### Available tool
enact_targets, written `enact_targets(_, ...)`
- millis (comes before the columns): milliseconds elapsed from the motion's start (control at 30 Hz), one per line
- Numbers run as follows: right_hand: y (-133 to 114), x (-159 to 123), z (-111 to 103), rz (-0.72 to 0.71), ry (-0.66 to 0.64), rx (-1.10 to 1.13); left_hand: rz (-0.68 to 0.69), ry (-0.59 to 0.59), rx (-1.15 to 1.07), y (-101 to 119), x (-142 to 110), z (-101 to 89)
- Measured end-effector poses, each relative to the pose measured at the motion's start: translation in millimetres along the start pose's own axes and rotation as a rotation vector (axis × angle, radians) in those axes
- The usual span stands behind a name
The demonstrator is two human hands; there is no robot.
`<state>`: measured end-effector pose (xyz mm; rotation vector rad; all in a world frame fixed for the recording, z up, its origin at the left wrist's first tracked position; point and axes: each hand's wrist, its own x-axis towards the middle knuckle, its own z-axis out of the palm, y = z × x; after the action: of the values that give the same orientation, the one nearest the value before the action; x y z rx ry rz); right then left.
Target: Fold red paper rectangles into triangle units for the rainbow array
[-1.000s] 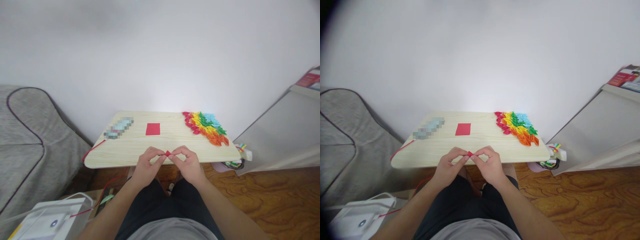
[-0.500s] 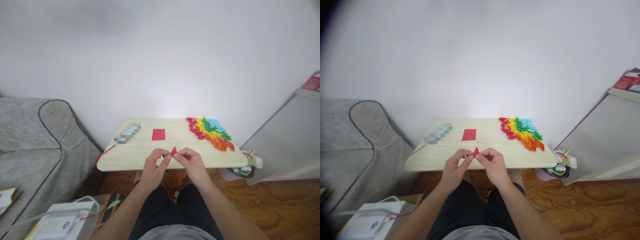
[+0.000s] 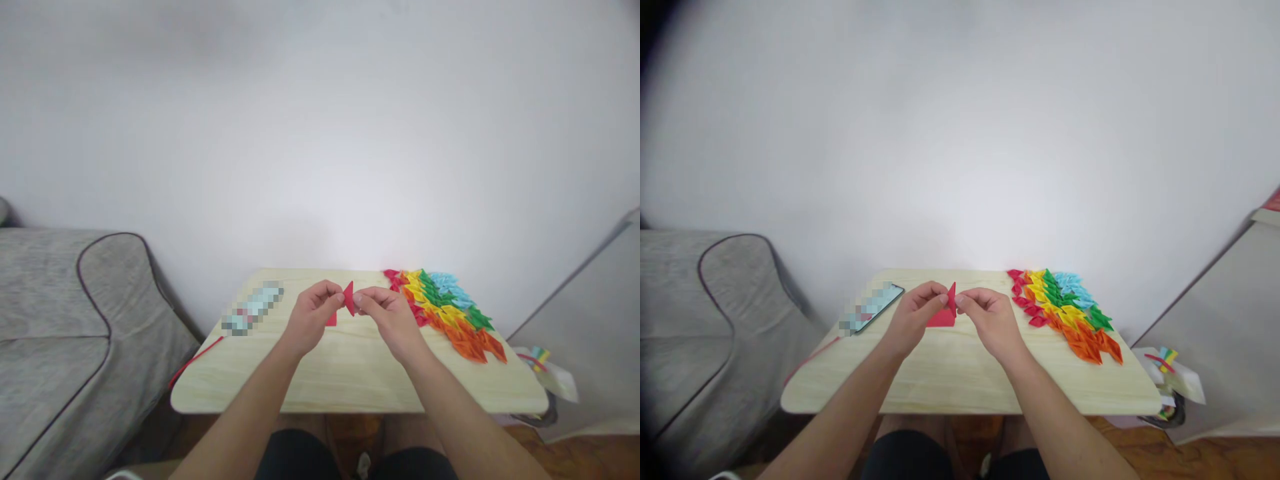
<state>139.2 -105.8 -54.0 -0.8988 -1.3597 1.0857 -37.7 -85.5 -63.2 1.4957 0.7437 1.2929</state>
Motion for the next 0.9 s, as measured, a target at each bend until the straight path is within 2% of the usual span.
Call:
enact_targets(100, -0.1, 27.1, -0.6, -0.036, -0.001, 0.037, 0.024, -0.008, -0.040, 0.4, 28.0, -6.9)
enact_targets(200, -2.6, 49.8, -1.2, -0.053, -0.055, 0.110, 0.049, -0.037, -0.074, 2.0, 51.4, -13.3)
enact_targets(300, -5.1, 68.8, -0.8, -0.056, -0.101, 0.175, 0.066, -0.080, -0.108, 5.1, 69.1, -19.8)
enact_targets(433, -9.4, 89.1, 2.1, -0.072, -0.082, 0.173, 0.087, -0.096, -0.125, 10.8, 87.5, -28.6)
enact_targets(667, -12.9, 106.3, 9.9, -0.158, 0.114, 0.048, 0.105, -0.060, -0.065, 17.8, 106.0, -37.5)
enact_targets(900, -3.5, 116.6, -2.4, -0.225, 0.061, -0.020, 0.115, -0.014, 0.097, 11.9, 111.4, -36.7)
